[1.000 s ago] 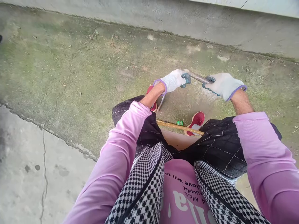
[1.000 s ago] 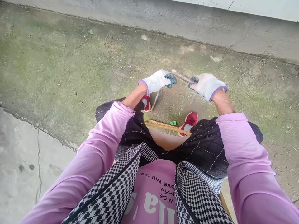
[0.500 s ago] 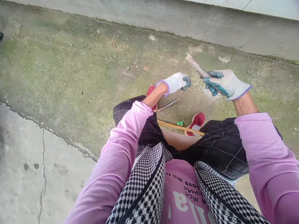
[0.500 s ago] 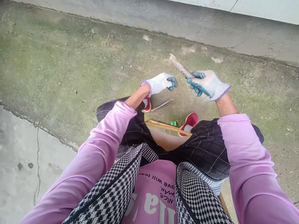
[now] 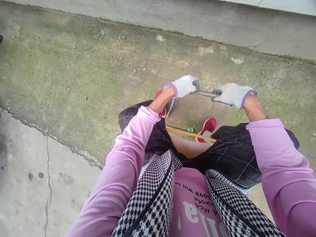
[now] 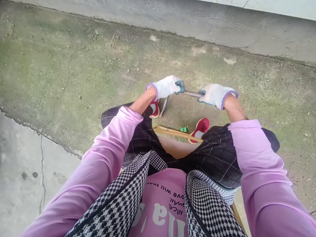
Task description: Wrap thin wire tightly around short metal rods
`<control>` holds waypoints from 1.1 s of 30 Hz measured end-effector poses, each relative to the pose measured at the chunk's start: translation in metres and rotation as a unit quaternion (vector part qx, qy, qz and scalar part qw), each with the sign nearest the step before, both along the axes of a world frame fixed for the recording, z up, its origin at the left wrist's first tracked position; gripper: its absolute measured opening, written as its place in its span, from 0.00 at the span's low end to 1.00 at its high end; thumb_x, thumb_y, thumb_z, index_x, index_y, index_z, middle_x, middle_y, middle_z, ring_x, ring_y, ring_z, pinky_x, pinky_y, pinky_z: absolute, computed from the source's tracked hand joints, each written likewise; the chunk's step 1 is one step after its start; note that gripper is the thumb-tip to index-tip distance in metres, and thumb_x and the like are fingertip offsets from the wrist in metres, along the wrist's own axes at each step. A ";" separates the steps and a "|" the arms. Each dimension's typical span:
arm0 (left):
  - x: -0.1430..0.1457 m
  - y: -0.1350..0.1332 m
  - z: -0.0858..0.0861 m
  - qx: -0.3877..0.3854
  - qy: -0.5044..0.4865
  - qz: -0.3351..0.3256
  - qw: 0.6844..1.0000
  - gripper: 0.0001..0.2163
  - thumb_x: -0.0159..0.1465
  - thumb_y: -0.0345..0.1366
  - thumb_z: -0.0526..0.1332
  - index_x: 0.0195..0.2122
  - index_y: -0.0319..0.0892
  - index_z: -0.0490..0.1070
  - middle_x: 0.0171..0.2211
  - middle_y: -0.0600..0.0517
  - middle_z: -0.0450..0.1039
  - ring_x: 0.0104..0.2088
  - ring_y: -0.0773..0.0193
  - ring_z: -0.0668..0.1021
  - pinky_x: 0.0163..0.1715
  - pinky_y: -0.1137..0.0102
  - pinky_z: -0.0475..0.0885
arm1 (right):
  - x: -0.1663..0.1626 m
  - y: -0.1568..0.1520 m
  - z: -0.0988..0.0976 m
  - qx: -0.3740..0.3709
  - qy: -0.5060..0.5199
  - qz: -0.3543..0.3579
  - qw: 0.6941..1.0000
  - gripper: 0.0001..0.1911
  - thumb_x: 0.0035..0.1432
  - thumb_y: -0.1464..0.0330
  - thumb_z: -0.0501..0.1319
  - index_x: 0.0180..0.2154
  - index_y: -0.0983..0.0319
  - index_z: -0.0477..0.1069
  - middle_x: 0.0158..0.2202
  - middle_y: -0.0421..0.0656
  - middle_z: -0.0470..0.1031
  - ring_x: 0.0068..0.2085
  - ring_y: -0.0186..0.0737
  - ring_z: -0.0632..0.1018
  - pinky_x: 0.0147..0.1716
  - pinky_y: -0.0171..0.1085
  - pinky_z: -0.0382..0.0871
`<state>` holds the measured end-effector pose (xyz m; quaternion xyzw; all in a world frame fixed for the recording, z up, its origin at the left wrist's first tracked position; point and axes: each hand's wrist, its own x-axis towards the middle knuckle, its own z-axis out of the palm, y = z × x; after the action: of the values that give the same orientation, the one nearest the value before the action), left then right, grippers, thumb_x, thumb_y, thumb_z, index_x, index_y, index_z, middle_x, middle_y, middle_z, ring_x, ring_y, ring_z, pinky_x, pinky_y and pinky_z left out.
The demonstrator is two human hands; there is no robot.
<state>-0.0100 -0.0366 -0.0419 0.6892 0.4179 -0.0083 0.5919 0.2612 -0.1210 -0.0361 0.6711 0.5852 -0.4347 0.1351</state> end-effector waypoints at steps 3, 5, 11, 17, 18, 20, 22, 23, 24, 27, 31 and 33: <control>0.005 -0.004 -0.003 -0.030 -0.033 0.012 0.999 0.12 0.79 0.22 0.70 0.38 0.43 0.86 0.29 0.49 0.83 0.43 0.57 0.81 0.59 0.57 0.77 | -0.003 0.002 0.008 0.083 0.041 -0.119 0.989 0.15 0.67 0.68 0.82 0.34 0.55 0.79 0.24 0.42 0.71 0.31 0.47 0.75 0.32 0.44 0.68; 0.008 -0.005 -0.004 -0.046 -0.066 0.023 0.996 0.11 0.82 0.26 0.71 0.40 0.42 0.87 0.29 0.48 0.83 0.45 0.56 0.81 0.62 0.56 0.77 | -0.004 -0.001 0.018 0.103 0.100 -0.200 0.969 0.13 0.71 0.68 0.79 0.37 0.55 0.78 0.28 0.43 0.76 0.30 0.43 0.75 0.31 0.42 0.71; 0.011 -0.008 -0.001 -0.067 -0.080 0.023 0.994 0.09 0.82 0.32 0.72 0.42 0.40 0.88 0.27 0.48 0.81 0.46 0.55 0.81 0.60 0.57 0.79 | 0.002 -0.015 0.039 0.110 0.396 -0.291 0.864 0.18 0.63 0.59 0.84 0.47 0.59 0.83 0.29 0.39 0.77 0.27 0.38 0.73 0.24 0.40 0.69; 0.003 0.001 0.006 0.019 -0.035 0.022 0.999 0.15 0.74 0.17 0.64 0.35 0.42 0.82 0.33 0.52 0.83 0.40 0.63 0.77 0.50 0.67 0.75 | 0.014 -0.019 0.040 -0.072 0.361 -0.098 0.924 0.32 0.58 0.48 0.91 0.52 0.62 0.90 0.31 0.41 0.81 0.27 0.37 0.76 0.24 0.38 0.70; 0.000 0.003 0.006 0.032 -0.025 0.018 0.999 0.14 0.73 0.18 0.65 0.36 0.42 0.83 0.34 0.52 0.84 0.40 0.63 0.79 0.51 0.67 0.76 | 0.013 -0.019 0.035 -0.086 0.335 -0.069 0.936 0.31 0.57 0.47 0.91 0.50 0.60 0.91 0.31 0.41 0.81 0.28 0.38 0.76 0.25 0.38 0.71; -0.003 0.007 0.005 0.058 0.001 0.006 0.998 0.10 0.72 0.22 0.68 0.40 0.41 0.88 0.36 0.51 0.86 0.43 0.58 0.84 0.54 0.64 0.79 | 0.009 -0.017 0.022 -0.095 0.268 -0.022 0.958 0.27 0.60 0.45 0.89 0.45 0.58 0.90 0.30 0.41 0.80 0.28 0.39 0.77 0.26 0.39 0.72; -0.005 0.007 0.005 0.086 0.026 -0.009 0.996 0.08 0.71 0.26 0.71 0.44 0.42 0.91 0.38 0.48 0.88 0.47 0.54 0.88 0.58 0.61 0.82 | 0.003 -0.013 0.010 -0.089 0.158 0.014 0.983 0.21 0.65 0.47 0.85 0.43 0.57 0.89 0.29 0.41 0.79 0.29 0.42 0.78 0.28 0.39 0.71; -0.005 0.006 0.005 0.097 0.036 -0.019 0.994 0.08 0.72 0.27 0.71 0.46 0.41 0.92 0.40 0.47 0.89 0.48 0.52 0.89 0.60 0.60 0.83 | 0.001 -0.010 0.005 -0.078 0.092 0.028 0.992 0.18 0.67 0.49 0.83 0.43 0.57 0.89 0.29 0.41 0.79 0.30 0.44 0.79 0.30 0.40 0.71; -0.005 0.005 0.006 0.105 0.044 -0.028 0.993 0.09 0.73 0.28 0.70 0.47 0.41 0.92 0.41 0.46 0.90 0.49 0.51 0.89 0.61 0.58 0.83 | -0.001 -0.007 0.003 -0.057 0.031 0.037 0.997 0.16 0.69 0.52 0.82 0.42 0.57 0.88 0.29 0.42 0.78 0.32 0.46 0.80 0.32 0.41 0.70; -0.001 -0.002 0.008 0.088 0.042 -0.036 0.995 0.12 0.75 0.26 0.66 0.48 0.39 0.92 0.43 0.44 0.91 0.48 0.51 0.89 0.62 0.56 0.85 | -0.003 0.002 0.008 0.043 -0.057 0.003 0.997 0.12 0.70 0.59 0.80 0.38 0.57 0.83 0.27 0.46 0.75 0.37 0.52 0.81 0.35 0.44 0.69; 0.005 -0.006 0.007 0.008 -0.027 0.000 1.000 0.14 0.74 0.20 0.65 0.48 0.38 0.91 0.43 0.47 0.91 0.46 0.56 0.88 0.61 0.60 0.83 | -0.005 0.001 0.023 0.102 0.018 -0.121 0.987 0.11 0.75 0.62 0.76 0.40 0.57 0.79 0.31 0.45 0.78 0.35 0.45 0.78 0.35 0.41 0.74; 0.007 -0.006 0.004 -0.022 -0.065 0.023 0.997 0.15 0.74 0.16 0.64 0.47 0.37 0.89 0.42 0.48 0.90 0.46 0.59 0.87 0.61 0.61 0.82 | -0.006 -0.005 0.028 0.110 0.142 -0.196 0.964 0.09 0.75 0.62 0.77 0.45 0.58 0.81 0.33 0.43 0.79 0.32 0.40 0.76 0.32 0.39 0.75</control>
<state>-0.0026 -0.0424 -0.0378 0.6657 0.3940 0.0404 0.6325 0.2550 -0.1257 -0.0076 0.7149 0.4995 -0.4763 -0.1119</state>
